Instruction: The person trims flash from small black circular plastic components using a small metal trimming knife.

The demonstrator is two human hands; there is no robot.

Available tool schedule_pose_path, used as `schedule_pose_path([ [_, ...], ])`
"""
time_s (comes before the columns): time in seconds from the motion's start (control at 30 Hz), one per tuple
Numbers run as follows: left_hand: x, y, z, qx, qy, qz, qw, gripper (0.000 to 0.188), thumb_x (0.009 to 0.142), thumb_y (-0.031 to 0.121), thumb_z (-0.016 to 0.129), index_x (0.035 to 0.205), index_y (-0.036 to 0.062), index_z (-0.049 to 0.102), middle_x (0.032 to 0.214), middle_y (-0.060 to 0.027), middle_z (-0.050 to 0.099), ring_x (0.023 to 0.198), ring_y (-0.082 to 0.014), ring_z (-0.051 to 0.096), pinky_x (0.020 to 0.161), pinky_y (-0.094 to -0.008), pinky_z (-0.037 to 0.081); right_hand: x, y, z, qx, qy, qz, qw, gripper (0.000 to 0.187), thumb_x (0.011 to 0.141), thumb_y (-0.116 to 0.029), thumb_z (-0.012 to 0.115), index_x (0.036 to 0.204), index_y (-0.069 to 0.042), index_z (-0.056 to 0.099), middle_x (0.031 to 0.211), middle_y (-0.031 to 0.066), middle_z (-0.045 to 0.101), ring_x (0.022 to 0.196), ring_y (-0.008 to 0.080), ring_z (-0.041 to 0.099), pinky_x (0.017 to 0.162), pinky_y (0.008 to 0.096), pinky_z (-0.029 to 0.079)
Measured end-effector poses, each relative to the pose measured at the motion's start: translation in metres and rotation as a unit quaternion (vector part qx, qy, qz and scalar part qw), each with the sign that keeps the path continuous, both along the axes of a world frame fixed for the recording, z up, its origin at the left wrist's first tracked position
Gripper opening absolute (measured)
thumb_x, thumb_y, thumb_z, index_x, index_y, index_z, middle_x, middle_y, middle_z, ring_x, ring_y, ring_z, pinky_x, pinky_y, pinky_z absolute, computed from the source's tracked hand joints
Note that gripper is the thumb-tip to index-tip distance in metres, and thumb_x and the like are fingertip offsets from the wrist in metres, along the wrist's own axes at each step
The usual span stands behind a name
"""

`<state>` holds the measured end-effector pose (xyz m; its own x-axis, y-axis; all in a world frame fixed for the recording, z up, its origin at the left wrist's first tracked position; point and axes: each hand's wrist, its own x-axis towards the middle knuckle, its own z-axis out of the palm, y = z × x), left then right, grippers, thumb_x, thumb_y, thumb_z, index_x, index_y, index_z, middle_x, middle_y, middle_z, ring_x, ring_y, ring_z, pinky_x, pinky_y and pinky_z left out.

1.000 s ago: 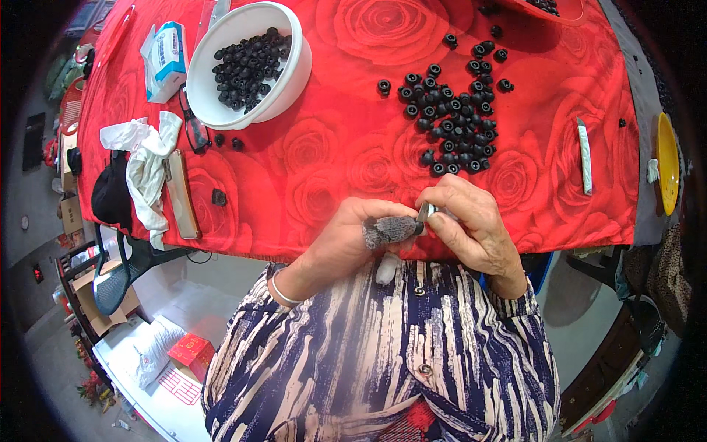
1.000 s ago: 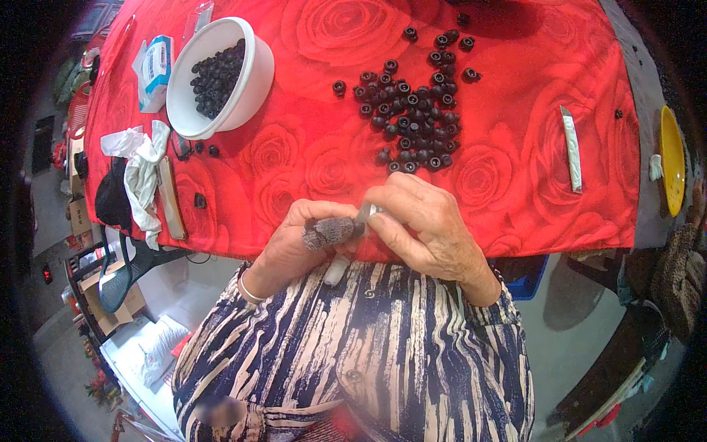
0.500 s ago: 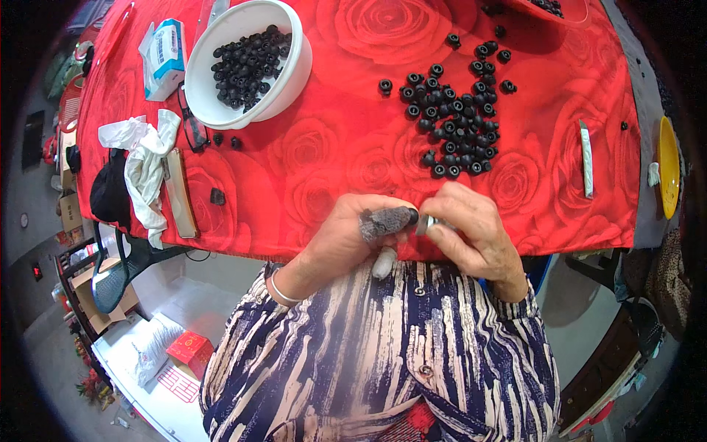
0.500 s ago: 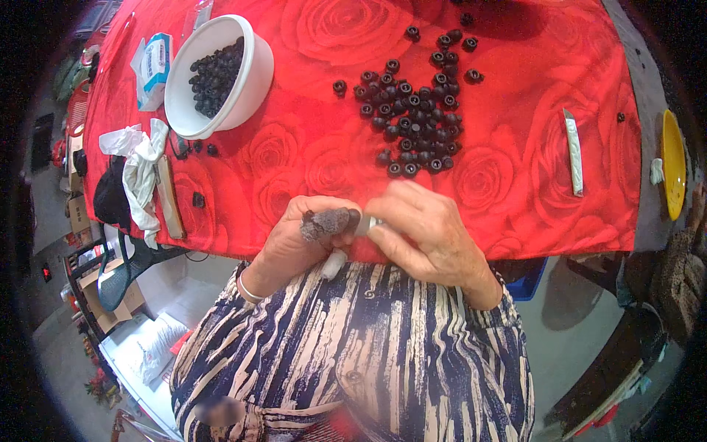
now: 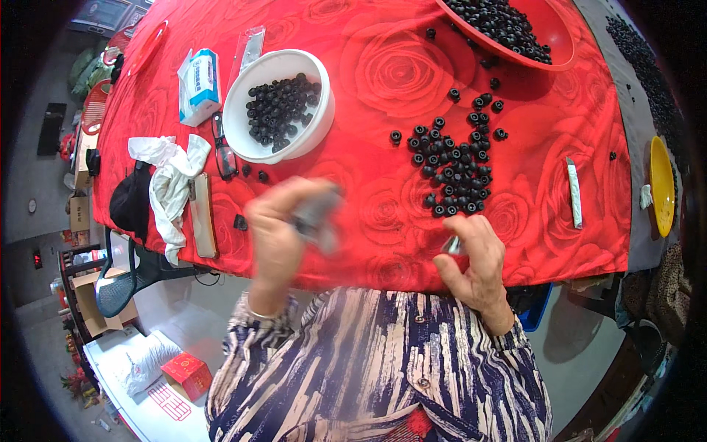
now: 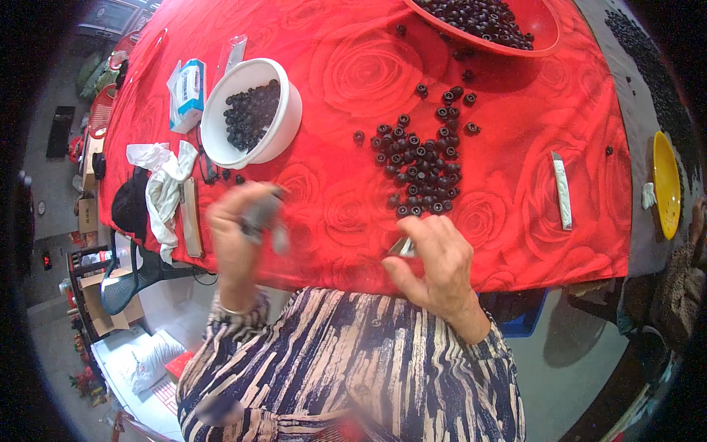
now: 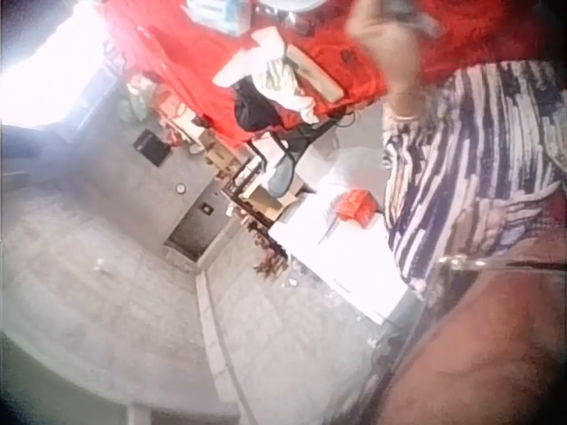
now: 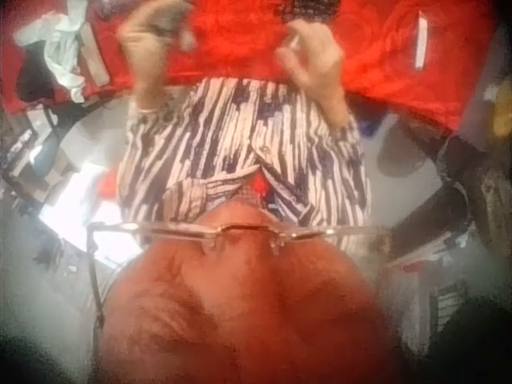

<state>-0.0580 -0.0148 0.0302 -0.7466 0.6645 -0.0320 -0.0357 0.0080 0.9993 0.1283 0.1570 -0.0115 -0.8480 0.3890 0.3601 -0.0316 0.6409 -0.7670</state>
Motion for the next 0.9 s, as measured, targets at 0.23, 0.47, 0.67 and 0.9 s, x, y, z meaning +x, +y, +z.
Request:
schedule_pose_path([
  [0.23, -0.143, 0.004, 0.015, -0.133, 0.248, 0.171, 0.944, 0.022, 0.081, -0.002, 0.059, 0.102, -0.0042, 0.065, 0.072, -0.0029, 0.062, 0.052, -0.0073, 0.053, 0.042, -0.0216, 0.041, 0.008, 0.005, -0.009, -0.022, -0.013, -0.065, 0.998, 0.022, 0.079, -0.009, 0.061, 0.099, 0.000, 0.054, 0.076, 0.0127, 0.050, 0.067, 0.0278, 0.050, 0.058, 0.0371, 0.040],
  [0.47, -0.081, 0.040, 0.015, -0.077, 0.582, 0.032, 0.809, 0.034, 0.067, -0.011, 0.061, 0.095, 0.0050, 0.067, 0.085, -0.0072, 0.064, 0.074, -0.0169, 0.060, 0.065, -0.0291, 0.049, 0.019, 0.012, -0.016, -0.057, -0.013, -0.126, 0.990, 0.020, 0.082, -0.008, 0.059, 0.099, 0.001, 0.055, 0.074, 0.0117, 0.050, 0.065, 0.0255, 0.050, 0.058, 0.0343, 0.040],
  [0.67, -0.013, 0.078, -0.039, -0.048, 0.389, -0.303, 0.869, 0.024, 0.071, 0.003, 0.067, 0.095, 0.0060, 0.067, 0.088, -0.0111, 0.060, 0.082, -0.0271, 0.060, 0.071, -0.0368, 0.050, 0.017, 0.012, -0.012, -0.060, -0.012, -0.123, 0.991, 0.020, 0.082, -0.009, 0.060, 0.099, 0.000, 0.055, 0.073, 0.0115, 0.050, 0.064, 0.0255, 0.050, 0.058, 0.0344, 0.040],
  [0.9, -0.013, 0.097, -0.057, -0.069, 0.406, -0.397, 0.820, 0.029, 0.071, 0.001, 0.067, 0.100, 0.0034, 0.064, 0.093, -0.0140, 0.061, 0.085, -0.0306, 0.061, 0.071, -0.0373, 0.050, 0.017, 0.013, -0.016, -0.036, -0.014, -0.122, 0.992, 0.023, 0.081, -0.012, 0.062, 0.099, 0.000, 0.056, 0.073, 0.0118, 0.050, 0.065, 0.0263, 0.051, 0.057, 0.0359, 0.040],
])
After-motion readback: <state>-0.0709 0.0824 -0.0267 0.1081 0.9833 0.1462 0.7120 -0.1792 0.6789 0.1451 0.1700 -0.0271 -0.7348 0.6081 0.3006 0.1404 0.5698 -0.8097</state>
